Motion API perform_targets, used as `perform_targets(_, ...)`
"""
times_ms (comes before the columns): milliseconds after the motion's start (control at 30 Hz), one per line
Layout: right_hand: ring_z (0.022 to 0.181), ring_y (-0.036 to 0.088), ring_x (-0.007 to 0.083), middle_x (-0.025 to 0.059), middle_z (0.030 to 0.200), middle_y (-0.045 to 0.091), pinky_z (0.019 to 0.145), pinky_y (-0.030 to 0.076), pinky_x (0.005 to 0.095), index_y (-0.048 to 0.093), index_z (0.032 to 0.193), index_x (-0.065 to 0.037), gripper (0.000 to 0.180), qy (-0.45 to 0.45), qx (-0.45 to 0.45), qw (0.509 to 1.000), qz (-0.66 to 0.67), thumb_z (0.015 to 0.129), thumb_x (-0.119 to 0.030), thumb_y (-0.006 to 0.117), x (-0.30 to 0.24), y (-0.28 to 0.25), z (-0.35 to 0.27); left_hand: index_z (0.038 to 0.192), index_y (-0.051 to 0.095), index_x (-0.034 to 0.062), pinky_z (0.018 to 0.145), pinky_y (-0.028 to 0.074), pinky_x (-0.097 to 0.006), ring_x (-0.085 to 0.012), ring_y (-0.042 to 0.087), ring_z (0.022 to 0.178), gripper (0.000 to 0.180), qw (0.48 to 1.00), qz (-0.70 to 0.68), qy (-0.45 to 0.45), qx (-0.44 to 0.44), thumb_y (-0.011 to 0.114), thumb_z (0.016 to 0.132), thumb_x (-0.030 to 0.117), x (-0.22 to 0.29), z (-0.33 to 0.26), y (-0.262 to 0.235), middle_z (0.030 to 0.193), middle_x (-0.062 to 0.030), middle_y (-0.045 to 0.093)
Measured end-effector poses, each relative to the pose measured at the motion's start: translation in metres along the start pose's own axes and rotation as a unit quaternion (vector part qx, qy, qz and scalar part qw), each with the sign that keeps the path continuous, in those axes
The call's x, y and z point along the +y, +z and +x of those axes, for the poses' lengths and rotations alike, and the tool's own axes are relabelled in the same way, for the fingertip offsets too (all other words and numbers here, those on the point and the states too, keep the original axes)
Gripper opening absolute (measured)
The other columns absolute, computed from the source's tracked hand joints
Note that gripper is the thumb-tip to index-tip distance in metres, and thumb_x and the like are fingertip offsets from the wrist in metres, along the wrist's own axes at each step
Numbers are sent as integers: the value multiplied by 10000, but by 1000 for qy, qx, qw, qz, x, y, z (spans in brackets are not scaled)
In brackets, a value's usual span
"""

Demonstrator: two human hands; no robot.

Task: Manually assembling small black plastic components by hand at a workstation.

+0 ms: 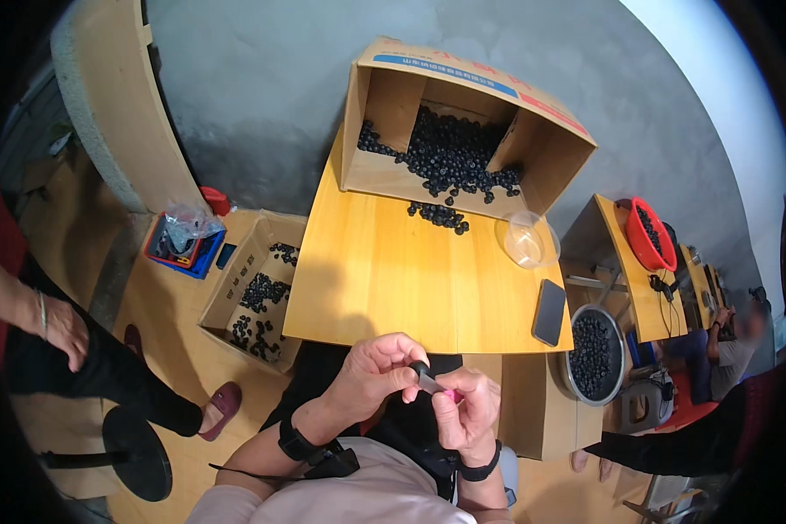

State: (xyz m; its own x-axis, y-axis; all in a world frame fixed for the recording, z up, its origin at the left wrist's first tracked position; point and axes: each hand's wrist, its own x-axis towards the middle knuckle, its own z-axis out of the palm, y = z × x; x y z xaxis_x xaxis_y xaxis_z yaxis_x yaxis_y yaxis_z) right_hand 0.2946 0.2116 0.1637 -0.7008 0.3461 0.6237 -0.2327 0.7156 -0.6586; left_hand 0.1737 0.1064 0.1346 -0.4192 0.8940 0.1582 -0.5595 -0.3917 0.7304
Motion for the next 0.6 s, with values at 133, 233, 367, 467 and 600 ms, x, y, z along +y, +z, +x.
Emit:
perform_targets(133,454,498,219,91,620,569,450,378,291,520,790,-29,107,-18,1,1000,-13,753,-68,613,2,1,3,900,560,-11,566,437,-196,-93,547,595,191,1000,1,-9,4,644,814,137,0,0,-1,722,-52,588)
perform_targets(233,444,490,214,89,607,562,442,373,289,521,792,-29,110,-25,-7,1000,-9,751,-69,616,4,2,4,905,564,-12,570,440,-193,-92,551,596,192,1000,-2,-14,1,644,814,136,0,0,-2,730,-52,594)
perform_targets(367,438,486,211,88,589,554,439,369,286,524,782,-27,109,-29,-8,1000,-8,750,-72,618,3,2,5,904,565,-10,569,439,-187,-83,553,601,185,1000,4,-15,4,642,815,133,1,-1,1,735,-49,597)
perform_targets(467,436,485,211,89,585,552,437,367,285,527,778,-25,105,-30,-10,999,-5,746,-67,617,5,3,5,898,564,-5,567,437,-183,-77,550,598,175,1000,17,-16,9,640,818,130,-1,0,-1,730,-44,596)
perform_targets(600,434,486,211,90,582,552,436,368,288,528,778,-22,101,-35,-10,999,1,742,-56,616,6,3,4,886,560,1,564,435,-180,-70,544,590,156,999,30,-12,15,638,820,120,1,-1,2,713,-35,591)
